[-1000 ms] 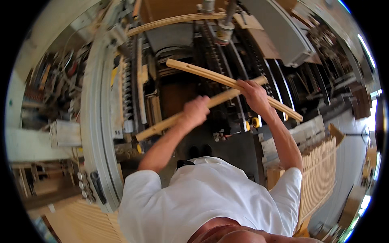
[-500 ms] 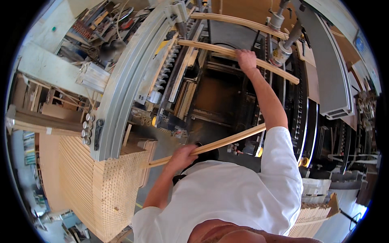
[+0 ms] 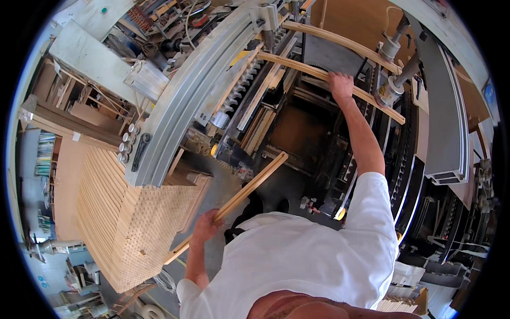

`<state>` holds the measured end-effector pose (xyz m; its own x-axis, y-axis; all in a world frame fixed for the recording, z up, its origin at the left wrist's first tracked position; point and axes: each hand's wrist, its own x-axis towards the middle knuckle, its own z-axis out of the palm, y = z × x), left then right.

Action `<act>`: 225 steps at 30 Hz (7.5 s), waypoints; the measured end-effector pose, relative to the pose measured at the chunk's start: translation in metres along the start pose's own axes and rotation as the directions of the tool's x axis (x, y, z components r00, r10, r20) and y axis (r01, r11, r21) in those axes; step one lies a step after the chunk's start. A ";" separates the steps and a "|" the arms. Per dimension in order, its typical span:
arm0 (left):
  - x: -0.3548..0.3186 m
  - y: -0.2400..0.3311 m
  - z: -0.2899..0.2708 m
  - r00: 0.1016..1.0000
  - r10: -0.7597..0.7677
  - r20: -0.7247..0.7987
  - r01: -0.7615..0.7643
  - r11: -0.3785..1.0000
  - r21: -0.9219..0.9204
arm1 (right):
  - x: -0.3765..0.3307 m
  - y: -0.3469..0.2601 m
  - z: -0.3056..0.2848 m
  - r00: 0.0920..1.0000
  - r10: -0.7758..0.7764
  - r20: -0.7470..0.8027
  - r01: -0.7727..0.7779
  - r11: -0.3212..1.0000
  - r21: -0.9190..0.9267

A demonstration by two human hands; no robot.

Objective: The person repeatedly picks up thin wooden slats from a stack and places them into a jig on a machine. They then move the jig to a different location and stack the slats. The process is repeated multiple times throughout the clip.

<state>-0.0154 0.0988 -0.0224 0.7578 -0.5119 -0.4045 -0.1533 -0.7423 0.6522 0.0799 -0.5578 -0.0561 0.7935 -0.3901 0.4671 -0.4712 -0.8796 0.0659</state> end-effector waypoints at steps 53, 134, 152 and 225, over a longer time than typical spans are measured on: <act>-0.404 -0.666 -0.509 0.042 -0.574 -0.818 0.499 0.721 -0.481 | -0.420 -0.493 -0.128 0.834 -0.243 0.496 -0.176 0.735 0.655; -0.312 -0.042 0.271 0.327 0.731 0.599 -0.755 0.583 -0.301 | -1.007 -0.253 -0.586 0.011 0.967 0.256 -0.942 0.096 -0.320; -0.605 -0.174 0.311 -0.144 0.187 0.972 -0.225 0.950 -0.216 | -1.092 -0.301 -0.604 0.155 0.975 0.159 -0.973 0.179 -0.147; -0.522 -0.224 -0.105 0.518 0.855 -0.018 -0.713 0.421 -0.561 | -0.708 -0.610 -0.679 0.959 0.273 -0.081 0.046 0.132 0.990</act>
<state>-0.3098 0.5781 0.1097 0.2729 -0.8924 0.3592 -0.2489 0.2952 0.9224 -0.4555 0.4401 0.1713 0.6008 -0.5918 0.5374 0.3560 -0.4039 -0.8427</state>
